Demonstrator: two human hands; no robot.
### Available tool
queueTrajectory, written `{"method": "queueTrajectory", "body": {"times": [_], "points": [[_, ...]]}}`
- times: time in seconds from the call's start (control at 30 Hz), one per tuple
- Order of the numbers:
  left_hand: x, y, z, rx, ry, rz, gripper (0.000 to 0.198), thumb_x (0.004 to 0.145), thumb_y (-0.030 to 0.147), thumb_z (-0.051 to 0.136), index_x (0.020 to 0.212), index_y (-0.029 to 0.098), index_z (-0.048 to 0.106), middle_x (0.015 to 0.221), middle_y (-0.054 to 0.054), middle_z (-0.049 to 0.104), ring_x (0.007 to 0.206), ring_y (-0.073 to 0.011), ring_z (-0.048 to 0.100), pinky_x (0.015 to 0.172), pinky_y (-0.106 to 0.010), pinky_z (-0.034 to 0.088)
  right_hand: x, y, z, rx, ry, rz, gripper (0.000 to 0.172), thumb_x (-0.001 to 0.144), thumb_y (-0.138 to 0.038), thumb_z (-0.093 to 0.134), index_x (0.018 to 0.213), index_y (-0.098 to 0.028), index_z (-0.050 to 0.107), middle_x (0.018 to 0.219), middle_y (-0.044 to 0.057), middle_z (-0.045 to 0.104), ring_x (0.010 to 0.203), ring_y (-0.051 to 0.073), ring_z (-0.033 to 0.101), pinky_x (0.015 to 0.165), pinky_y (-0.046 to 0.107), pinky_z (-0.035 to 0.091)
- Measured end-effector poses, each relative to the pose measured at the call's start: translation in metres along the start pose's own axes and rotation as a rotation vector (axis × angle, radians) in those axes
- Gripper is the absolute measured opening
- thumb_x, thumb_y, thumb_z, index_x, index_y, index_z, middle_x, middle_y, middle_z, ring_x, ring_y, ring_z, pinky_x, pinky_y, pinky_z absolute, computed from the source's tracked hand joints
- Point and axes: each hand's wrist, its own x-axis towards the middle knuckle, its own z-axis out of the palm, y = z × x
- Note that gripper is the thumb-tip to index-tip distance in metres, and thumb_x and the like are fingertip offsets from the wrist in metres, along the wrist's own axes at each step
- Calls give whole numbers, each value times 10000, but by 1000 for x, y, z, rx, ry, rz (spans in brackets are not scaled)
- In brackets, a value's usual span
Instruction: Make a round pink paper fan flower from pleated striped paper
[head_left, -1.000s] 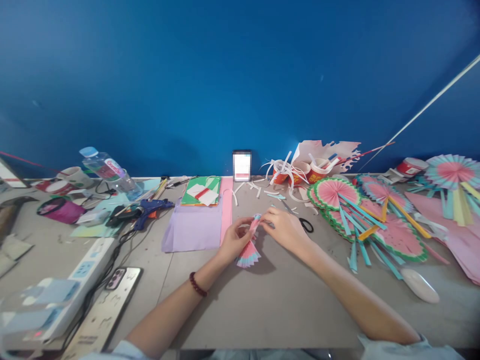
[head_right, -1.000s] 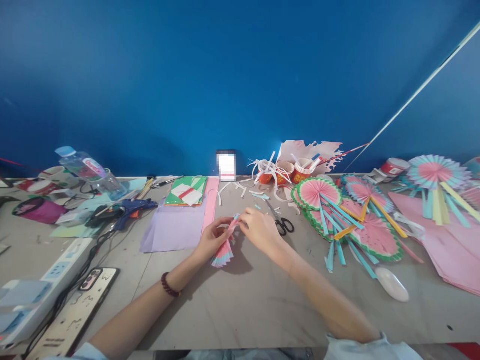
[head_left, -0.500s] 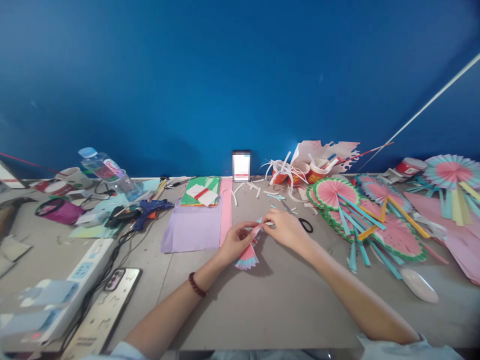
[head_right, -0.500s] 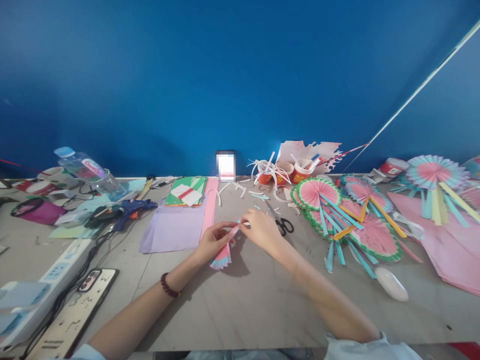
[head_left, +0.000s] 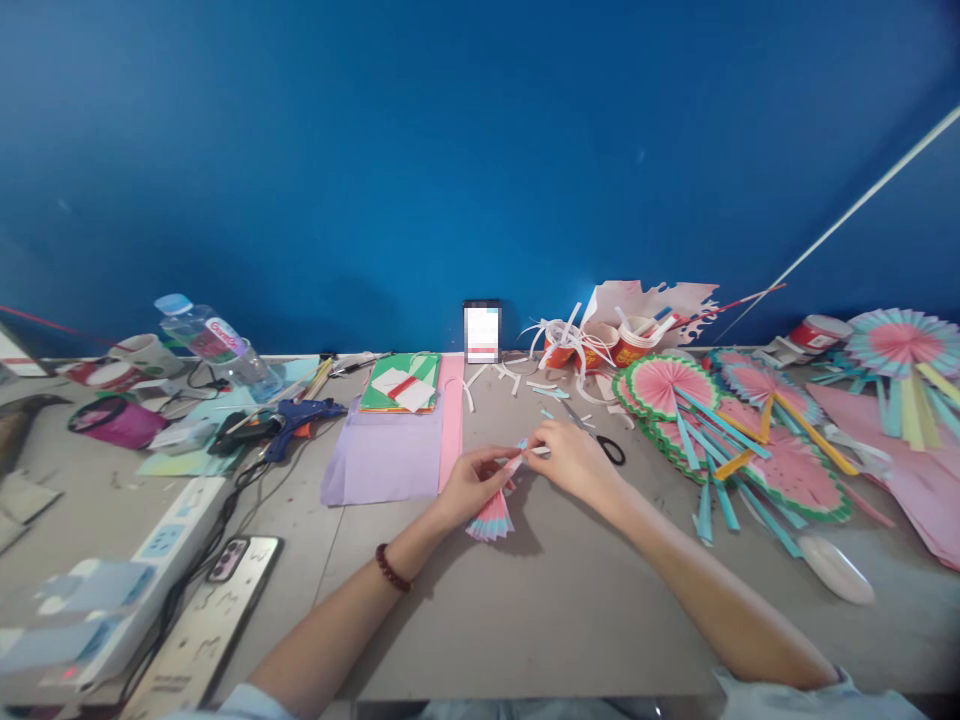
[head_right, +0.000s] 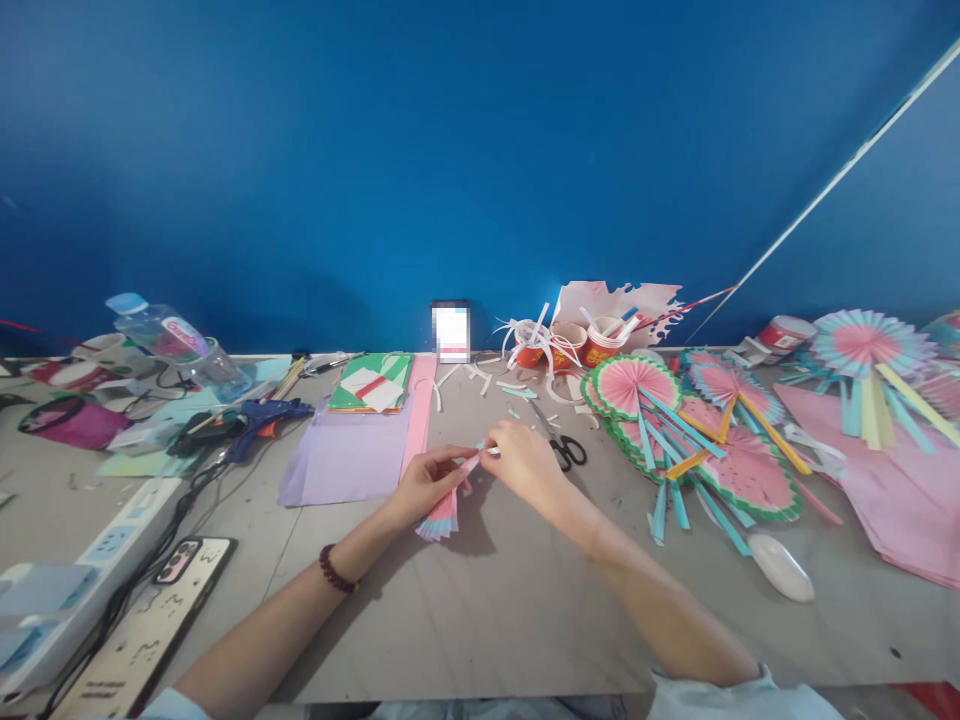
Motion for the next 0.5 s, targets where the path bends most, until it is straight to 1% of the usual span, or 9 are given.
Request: {"method": "queueTrajectory", "body": {"times": [0.13,0.23,0.37,0.5], "points": [[0,1,-1,17,-6,35,356,761,417,664,1027,184,700,849,-72,714,605,-151,646,571,-257,487,0,2,0,-3,21,3,156,825,-275,576,862,-213,714,895,28,684,830,158,626,677,227,400],[0,3,-2,25,-13,47,348,773,406,654,1039,187,699,893,-80,711,609,-148,649,581,-259,489,1,5,-3,0,35,23,166,816,-326,610,840,-196,711,887,35,686,828,167,630,669,233,399],[0,5,-3,9,-33,30,351,768,404,665,1034,177,701,845,-76,712,612,-151,651,593,-259,489,2,9,-7,10,26,9,183,824,-362,616,835,-206,712,887,22,690,828,168,637,649,235,394],[0,4,-3,-19,-38,10,361,757,408,679,1026,167,705,775,-66,702,599,-147,638,587,-255,485,1,11,-7,-5,13,-29,189,845,-357,597,864,-212,716,898,23,689,834,171,640,654,237,399]]}}
